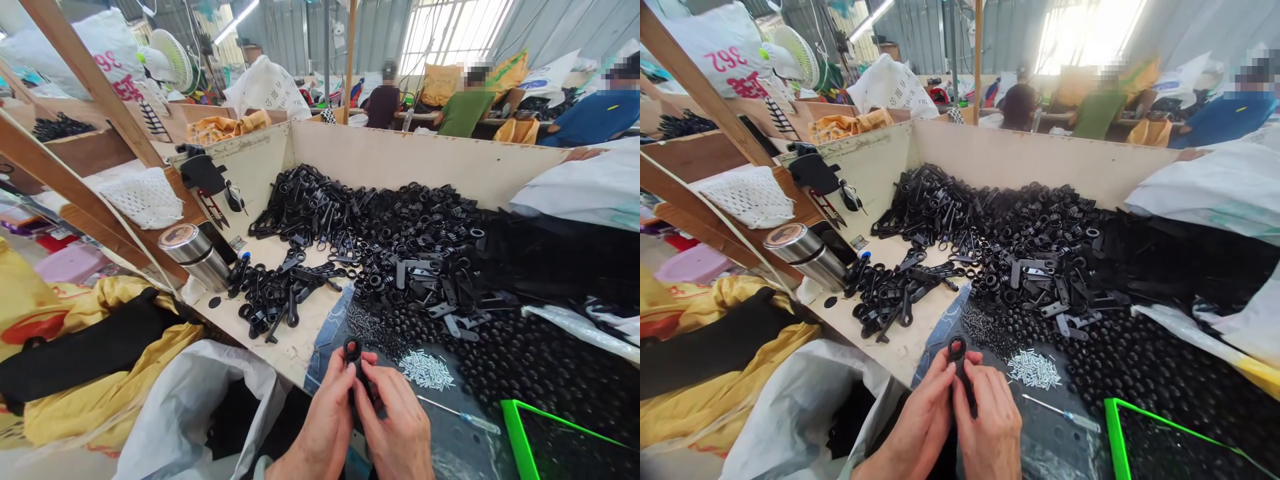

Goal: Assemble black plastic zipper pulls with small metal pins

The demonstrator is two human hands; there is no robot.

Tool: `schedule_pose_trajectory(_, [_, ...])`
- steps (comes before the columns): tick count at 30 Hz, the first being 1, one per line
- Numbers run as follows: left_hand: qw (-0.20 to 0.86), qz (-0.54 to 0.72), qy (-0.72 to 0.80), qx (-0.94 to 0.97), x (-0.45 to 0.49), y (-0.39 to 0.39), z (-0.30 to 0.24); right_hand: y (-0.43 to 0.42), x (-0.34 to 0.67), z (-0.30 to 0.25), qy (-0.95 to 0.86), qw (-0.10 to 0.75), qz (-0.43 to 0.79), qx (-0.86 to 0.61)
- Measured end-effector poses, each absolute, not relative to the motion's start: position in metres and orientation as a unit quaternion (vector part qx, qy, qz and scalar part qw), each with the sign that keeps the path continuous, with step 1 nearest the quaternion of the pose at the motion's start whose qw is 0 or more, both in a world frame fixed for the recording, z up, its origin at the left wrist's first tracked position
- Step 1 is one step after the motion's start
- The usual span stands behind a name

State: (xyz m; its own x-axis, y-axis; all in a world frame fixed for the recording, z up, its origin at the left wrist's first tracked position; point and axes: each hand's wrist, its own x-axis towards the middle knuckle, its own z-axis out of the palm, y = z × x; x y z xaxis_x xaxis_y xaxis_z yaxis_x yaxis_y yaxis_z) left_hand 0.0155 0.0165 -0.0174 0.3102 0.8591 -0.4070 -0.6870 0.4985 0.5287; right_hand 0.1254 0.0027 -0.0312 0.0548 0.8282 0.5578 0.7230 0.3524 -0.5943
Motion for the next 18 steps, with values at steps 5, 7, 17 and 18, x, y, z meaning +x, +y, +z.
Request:
schedule_pose_trajectory(5, [0.803, 0.477, 0.339, 0.112, 0.014, 0.016, -0.017, -0.001, 0.124, -0.028, -0.676, 0.448, 0.078, -0.58])
schedule_pose_trajectory(7, [0.803, 0.476, 0.339, 0.118, 0.015, 0.015, -0.018, -0.002, 0.124, -0.027, -0.675, 0.441, 0.092, -0.584])
schedule_pose_trajectory(17, [0.791, 0.506, 0.328, 0.107, 0.02, 0.007, -0.022, -0.009, 0.118, -0.045, -0.673, 0.45, 0.073, -0.582])
schedule_pose_trajectory(18, [0.788, 0.507, 0.333, 0.106, 0.021, 0.007, -0.021, -0.01, 0.116, -0.048, -0.67, 0.451, 0.07, -0.585])
